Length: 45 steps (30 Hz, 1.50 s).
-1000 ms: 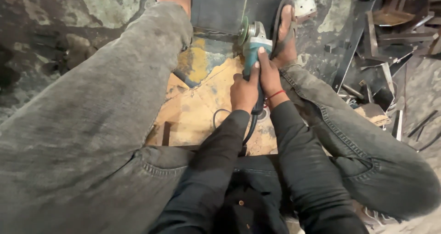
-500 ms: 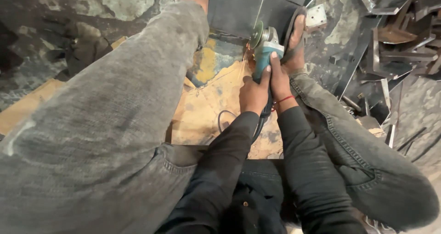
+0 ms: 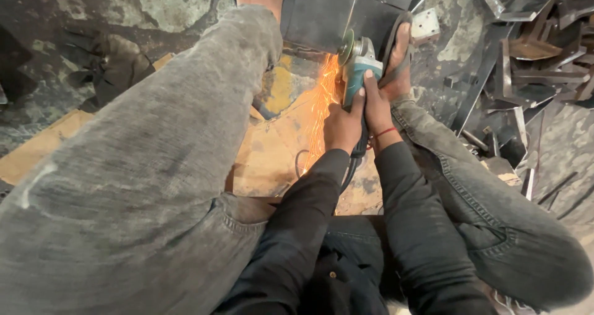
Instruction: The person uses an angle grinder to cut a rectangular metal sheet placed on the floor. They hold the sheet with their left hand and operate the grinder with their right hand, producing sparks as the blade cuts through the metal.
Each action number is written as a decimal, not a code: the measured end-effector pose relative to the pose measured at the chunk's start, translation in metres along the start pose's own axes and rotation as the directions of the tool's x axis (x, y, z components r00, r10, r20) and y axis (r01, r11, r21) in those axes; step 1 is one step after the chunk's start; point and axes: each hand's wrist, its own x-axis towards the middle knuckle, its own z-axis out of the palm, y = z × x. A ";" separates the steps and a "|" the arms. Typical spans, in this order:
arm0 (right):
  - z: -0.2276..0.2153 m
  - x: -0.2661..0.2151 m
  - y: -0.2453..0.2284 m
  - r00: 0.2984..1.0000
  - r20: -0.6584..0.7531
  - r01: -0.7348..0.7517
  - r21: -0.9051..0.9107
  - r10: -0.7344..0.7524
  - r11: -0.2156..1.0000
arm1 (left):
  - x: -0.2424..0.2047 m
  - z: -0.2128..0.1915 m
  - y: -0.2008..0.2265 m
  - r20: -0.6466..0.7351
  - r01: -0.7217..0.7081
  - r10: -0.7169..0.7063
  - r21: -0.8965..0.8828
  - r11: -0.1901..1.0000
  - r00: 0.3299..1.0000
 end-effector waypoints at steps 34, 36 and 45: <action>0.003 -0.002 0.008 0.998 0.057 -0.007 0.139 -0.001 0.990 | 0.008 0.007 -0.015 0.021 -0.006 0.007 -0.037 0.999 1.000; 0.003 -0.001 0.001 0.998 0.056 -0.001 0.182 -0.010 0.983 | 0.012 0.008 -0.012 0.009 -0.051 0.051 -0.035 0.998 0.999; 0.003 0.000 0.006 1.000 0.029 -0.014 0.076 0.012 0.997 | 0.010 0.004 -0.010 0.016 -0.007 0.007 -0.006 1.000 1.000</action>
